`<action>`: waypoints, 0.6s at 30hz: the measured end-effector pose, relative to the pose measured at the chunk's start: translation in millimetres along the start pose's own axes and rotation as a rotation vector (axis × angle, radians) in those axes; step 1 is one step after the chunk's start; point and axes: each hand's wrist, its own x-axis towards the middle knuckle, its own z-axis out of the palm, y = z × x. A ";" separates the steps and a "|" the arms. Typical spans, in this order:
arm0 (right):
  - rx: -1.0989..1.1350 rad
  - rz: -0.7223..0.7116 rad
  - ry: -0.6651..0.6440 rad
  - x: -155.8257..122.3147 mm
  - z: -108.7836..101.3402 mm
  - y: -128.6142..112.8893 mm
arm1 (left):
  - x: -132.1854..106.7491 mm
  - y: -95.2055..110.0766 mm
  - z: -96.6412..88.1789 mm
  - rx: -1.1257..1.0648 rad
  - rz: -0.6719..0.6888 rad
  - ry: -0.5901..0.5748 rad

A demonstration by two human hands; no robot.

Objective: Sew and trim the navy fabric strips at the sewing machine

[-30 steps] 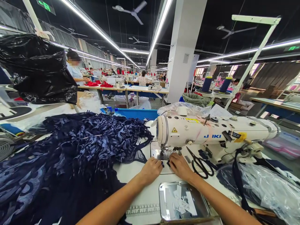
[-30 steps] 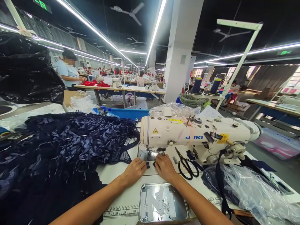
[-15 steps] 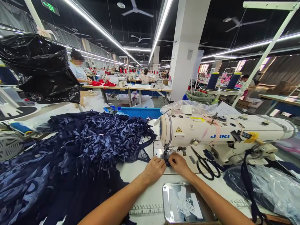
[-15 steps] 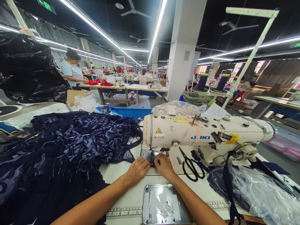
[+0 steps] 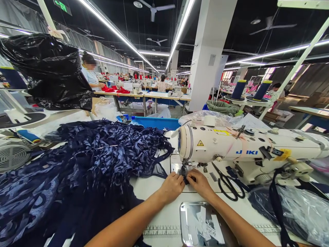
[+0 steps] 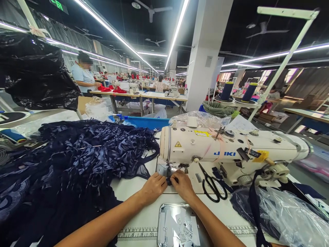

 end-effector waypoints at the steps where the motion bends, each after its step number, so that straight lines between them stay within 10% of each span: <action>1: -0.007 -0.016 -0.006 -1.5 -1.3 -0.2 | 0.0 -0.1 0.1 -0.003 0.000 -0.008; 18: -0.620 -0.443 -0.145 -19.0 -1.9 -16.9 | -20.4 -18.9 -26.2 -0.025 -0.215 -0.082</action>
